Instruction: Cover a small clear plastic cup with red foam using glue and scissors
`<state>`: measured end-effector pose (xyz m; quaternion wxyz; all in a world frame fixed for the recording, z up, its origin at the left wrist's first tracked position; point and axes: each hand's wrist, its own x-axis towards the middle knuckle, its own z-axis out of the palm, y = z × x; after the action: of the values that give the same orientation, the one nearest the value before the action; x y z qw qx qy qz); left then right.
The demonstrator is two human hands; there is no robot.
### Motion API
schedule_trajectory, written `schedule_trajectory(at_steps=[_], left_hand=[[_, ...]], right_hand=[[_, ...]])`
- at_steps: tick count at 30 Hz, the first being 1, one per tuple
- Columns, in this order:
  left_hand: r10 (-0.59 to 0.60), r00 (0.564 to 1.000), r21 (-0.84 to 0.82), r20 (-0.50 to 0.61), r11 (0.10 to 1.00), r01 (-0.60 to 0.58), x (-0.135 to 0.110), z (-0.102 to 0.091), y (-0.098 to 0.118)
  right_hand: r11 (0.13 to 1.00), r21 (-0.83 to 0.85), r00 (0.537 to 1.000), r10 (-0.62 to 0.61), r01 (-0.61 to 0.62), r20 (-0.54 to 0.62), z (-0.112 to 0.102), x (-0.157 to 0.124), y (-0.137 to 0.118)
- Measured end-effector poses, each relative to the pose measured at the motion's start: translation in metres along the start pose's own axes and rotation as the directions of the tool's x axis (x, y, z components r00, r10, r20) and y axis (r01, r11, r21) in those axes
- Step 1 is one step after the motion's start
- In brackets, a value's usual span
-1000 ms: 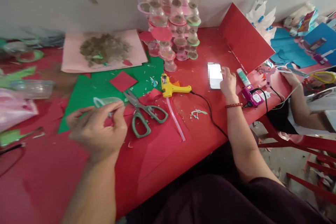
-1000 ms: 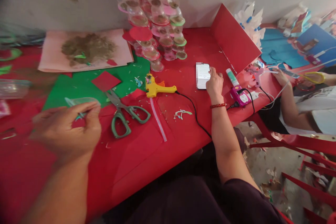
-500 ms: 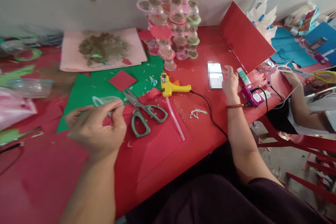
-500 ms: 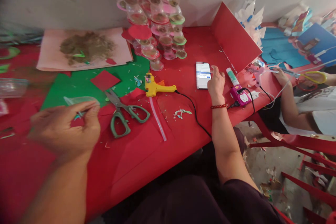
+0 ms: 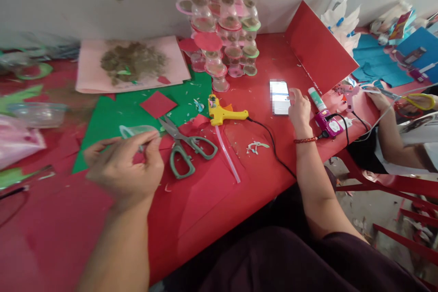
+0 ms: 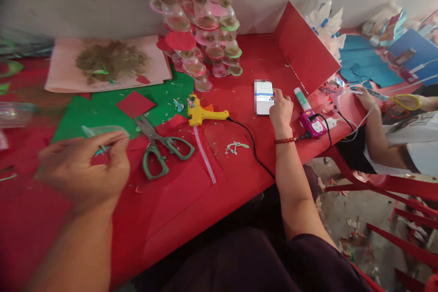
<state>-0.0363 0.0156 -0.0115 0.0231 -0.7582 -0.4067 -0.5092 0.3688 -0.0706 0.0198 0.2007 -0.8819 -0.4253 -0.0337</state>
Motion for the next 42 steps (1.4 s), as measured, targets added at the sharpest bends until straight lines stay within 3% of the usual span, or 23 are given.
schedule_trajectory(at_steps=[5, 13, 18, 21, 24, 26, 29, 31, 35, 38, 42], left_hand=[[0.028, 1.0, 0.017, -0.01, 0.999, -0.028, 0.001, 0.001, 0.002], [0.047, 0.998, 0.028, -0.049, 0.999, -0.045, 0.002, 0.004, 0.001], [-0.063, 0.997, -0.037, -0.039, 0.997, 0.062, 0.0, 0.005, -0.004], [-0.183, 0.983, -0.128, -0.035, 0.976, 0.177, 0.002, 0.006, 0.006], [-0.428, 0.904, -0.352, 0.013, 0.844, 0.405, 0.009, 0.007, 0.025], [-0.58, 0.813, -0.594, 0.058, 0.634, 0.495, 0.015, 0.007, 0.037], [-0.642, 0.734, -0.788, 0.222, 0.325, 0.523, 0.023, 0.006, 0.048], [-0.63, 0.713, -0.806, 0.308, 0.225, 0.548, 0.025, 0.005, 0.051], [-0.621, 0.7, -0.819, 0.352, 0.159, 0.552, 0.022, 0.004, 0.048], [-0.611, 0.72, -0.809, 0.329, 0.21, 0.548, 0.017, 0.007, 0.043], [-0.59, 0.726, -0.765, 0.353, 0.265, 0.587, 0.011, 0.01, 0.039]], right_hand=[[1.0, 0.009, 1.0, -0.011, 0.011, -0.024, -0.002, -0.003, -0.002], [0.992, 0.128, 0.983, 0.02, 0.004, -0.184, -0.003, 0.002, 0.003], [0.984, 0.175, 0.969, 0.001, 0.044, -0.246, -0.016, 0.007, 0.001], [0.971, 0.204, 0.98, -0.092, 0.128, -0.179, -0.034, -0.002, -0.025], [0.915, 0.318, 0.965, -0.263, 0.249, 0.001, -0.045, -0.031, -0.077], [0.842, 0.425, 0.898, -0.421, 0.334, 0.129, -0.043, -0.058, -0.119], [0.695, 0.603, 0.805, -0.577, 0.392, 0.141, -0.024, -0.094, -0.173], [0.626, 0.673, 0.775, -0.62, 0.392, 0.125, -0.008, -0.111, -0.196], [0.567, 0.79, 0.821, -0.55, 0.231, 0.154, 0.013, -0.123, -0.209], [0.51, 0.851, 0.853, -0.492, 0.121, 0.174, 0.017, -0.123, -0.204], [0.428, 0.901, 0.853, -0.493, 0.065, 0.172, 0.023, -0.122, -0.201]])
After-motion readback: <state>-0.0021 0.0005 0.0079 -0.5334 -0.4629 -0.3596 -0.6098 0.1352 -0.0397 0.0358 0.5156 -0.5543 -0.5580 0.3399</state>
